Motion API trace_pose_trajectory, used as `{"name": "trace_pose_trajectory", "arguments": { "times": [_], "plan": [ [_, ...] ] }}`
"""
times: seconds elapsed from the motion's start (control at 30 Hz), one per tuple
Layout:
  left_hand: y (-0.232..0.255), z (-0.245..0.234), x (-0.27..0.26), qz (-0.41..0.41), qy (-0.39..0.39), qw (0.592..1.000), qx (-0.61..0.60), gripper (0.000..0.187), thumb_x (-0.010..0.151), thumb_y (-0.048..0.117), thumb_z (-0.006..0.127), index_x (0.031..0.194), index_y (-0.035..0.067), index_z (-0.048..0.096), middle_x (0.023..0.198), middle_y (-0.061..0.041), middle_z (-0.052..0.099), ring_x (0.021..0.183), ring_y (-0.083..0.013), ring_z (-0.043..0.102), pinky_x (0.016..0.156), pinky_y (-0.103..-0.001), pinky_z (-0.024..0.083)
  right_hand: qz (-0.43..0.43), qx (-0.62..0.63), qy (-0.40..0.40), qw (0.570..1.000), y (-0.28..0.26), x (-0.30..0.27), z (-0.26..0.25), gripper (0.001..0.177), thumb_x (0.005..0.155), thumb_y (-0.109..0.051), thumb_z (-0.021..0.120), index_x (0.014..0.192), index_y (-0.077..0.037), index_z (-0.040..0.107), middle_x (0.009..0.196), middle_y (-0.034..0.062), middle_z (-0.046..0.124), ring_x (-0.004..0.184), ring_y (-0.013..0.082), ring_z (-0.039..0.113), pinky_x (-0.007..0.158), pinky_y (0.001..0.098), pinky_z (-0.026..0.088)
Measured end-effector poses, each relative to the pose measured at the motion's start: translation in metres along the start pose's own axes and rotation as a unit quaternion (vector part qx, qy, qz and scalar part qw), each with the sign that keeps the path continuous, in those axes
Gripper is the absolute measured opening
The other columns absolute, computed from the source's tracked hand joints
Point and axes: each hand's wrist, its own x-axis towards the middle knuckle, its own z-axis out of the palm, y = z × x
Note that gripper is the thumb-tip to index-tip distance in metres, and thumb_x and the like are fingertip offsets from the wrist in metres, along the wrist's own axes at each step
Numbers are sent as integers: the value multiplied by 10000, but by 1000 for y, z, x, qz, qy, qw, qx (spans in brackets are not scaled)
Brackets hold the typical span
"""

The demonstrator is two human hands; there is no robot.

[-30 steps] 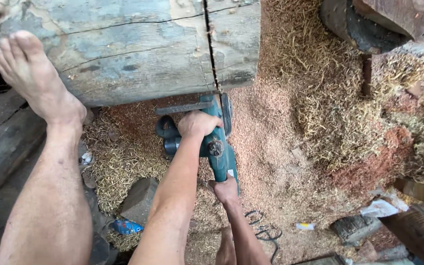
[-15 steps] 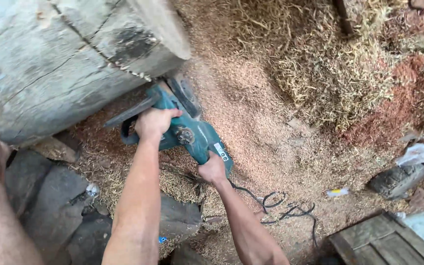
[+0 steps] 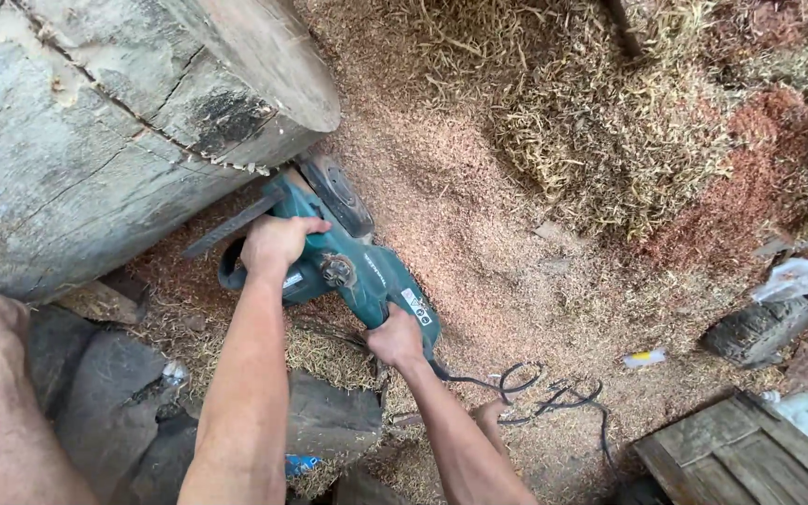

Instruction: Cutting a round piece of wood from a log using an electric chainsaw.

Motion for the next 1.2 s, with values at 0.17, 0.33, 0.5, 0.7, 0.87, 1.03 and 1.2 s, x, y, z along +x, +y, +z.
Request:
{"name": "trace_pose_trajectory", "arguments": {
  "times": [0.17,0.33,0.5,0.7,0.87,1.03,1.2],
  "plan": [
    [3,-3,-2,-10,-17,1000,-2,915,582,612,862,1235,-8,700,1320,-228,671,1210,-325,664,1020,-397,502,16,0,-14,1000,-5,-9,-5,508,720,-200,698,1204,-53,643,1027,244,746,1023,391,722,982,441,531],
    [5,-3,-4,-26,-33,999,2,887,590,613,858,1212,-3,720,1315,-223,678,1205,-326,671,1017,-399,508,11,-3,-5,1000,0,-9,-1,490,725,-200,701,1187,-43,654,1020,258,741,1023,402,716,973,449,530],
    [6,-2,-2,-30,-32,999,-4,873,592,611,853,1207,3,732,1317,-224,680,1216,-334,663,1035,-408,496,7,-3,5,1000,1,-2,3,461,716,-170,686,1155,-29,676,1023,272,735,1032,411,711,967,455,533],
    [8,4,12,-11,-5,1000,3,911,590,629,849,1242,10,706,1331,-241,654,1241,-351,634,1057,-431,465,6,11,0,1000,-3,25,-1,483,729,-183,687,1188,-37,657,1045,281,722,1057,426,688,980,465,517],
    [5,7,31,-5,10,1000,-1,897,581,615,855,1218,0,706,1326,-247,651,1234,-350,636,1034,-413,485,15,4,-1,1000,-12,34,-1,453,737,-161,648,1175,-49,674,1076,276,719,1083,435,677,994,476,510],
    [12,-2,22,-5,3,1000,-10,859,582,602,853,1181,-2,730,1296,-247,678,1204,-348,663,1028,-403,500,22,7,-8,1000,-13,31,-3,425,743,-157,642,1151,-41,671,1048,258,735,1055,419,698,994,468,516],
    [15,-5,21,-14,-8,1000,-6,849,575,593,868,1168,1,733,1283,-247,679,1186,-349,667,1018,-396,500,34,10,-21,999,-19,25,-8,429,739,-138,638,1157,-46,660,1043,245,743,1046,403,707,996,462,517]
  ]
}}
